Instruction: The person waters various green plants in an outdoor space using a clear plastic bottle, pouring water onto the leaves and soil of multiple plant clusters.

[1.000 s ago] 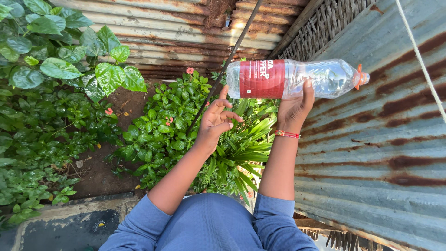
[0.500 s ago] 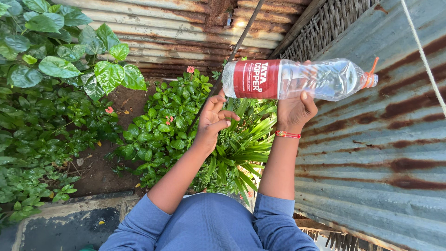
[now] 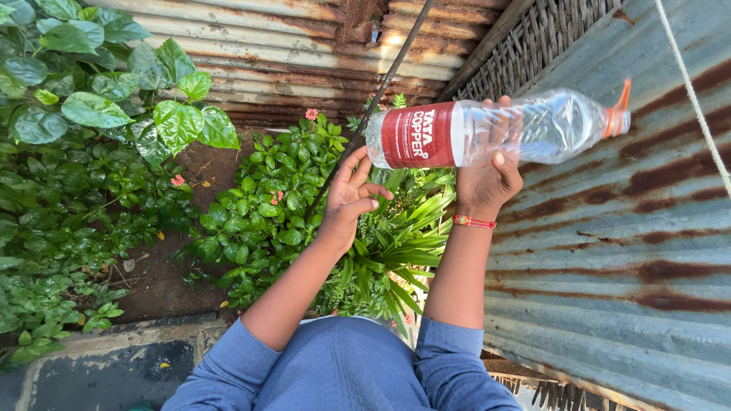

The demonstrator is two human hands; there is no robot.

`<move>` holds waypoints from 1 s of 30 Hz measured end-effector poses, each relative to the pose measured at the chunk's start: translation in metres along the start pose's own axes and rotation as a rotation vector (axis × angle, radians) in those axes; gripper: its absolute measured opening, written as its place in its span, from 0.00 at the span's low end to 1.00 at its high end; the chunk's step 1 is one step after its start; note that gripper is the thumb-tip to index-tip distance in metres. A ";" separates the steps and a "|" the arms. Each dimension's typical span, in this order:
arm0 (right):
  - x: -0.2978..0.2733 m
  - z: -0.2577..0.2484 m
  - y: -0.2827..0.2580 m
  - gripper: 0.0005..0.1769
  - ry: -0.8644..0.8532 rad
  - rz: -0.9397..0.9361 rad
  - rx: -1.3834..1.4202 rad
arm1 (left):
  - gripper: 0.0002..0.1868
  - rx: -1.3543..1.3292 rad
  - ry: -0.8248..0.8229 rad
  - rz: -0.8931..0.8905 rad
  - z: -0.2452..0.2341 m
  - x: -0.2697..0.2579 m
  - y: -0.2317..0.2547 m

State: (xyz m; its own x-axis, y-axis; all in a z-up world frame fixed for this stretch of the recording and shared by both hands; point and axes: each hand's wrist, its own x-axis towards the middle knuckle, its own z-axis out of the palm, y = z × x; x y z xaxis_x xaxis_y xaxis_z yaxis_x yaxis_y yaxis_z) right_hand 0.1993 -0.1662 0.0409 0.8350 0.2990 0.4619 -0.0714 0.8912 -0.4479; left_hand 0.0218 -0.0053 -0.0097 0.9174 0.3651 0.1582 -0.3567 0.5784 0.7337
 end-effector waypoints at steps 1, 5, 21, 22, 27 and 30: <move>0.000 0.003 0.000 0.46 -0.006 -0.010 -0.047 | 0.49 -0.003 0.005 -0.005 0.000 0.000 -0.001; 0.003 0.022 0.000 0.48 -0.019 -0.041 -0.243 | 0.49 -0.039 0.026 -0.053 -0.001 -0.001 -0.006; 0.001 0.057 0.002 0.71 -0.266 -0.046 -1.055 | 0.48 -0.221 0.073 -0.250 0.002 -0.011 -0.026; 0.003 0.056 0.003 0.72 -0.300 -0.066 -1.087 | 0.48 -0.223 0.079 -0.256 0.003 -0.010 -0.026; 0.004 0.056 0.007 0.76 -0.375 -0.079 -1.181 | 0.48 -0.229 0.070 -0.243 0.001 -0.012 -0.023; 0.002 0.060 0.010 0.78 -0.386 -0.056 -1.160 | 0.48 -0.239 0.072 -0.226 -0.001 -0.013 -0.022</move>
State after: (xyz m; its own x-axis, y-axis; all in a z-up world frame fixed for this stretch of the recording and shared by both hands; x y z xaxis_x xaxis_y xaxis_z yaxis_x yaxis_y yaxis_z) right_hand 0.1675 -0.1363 0.0838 0.5904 0.5273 0.6111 0.6533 0.1326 -0.7454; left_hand 0.0172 -0.0218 -0.0283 0.9662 0.2538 -0.0447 -0.1845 0.8022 0.5678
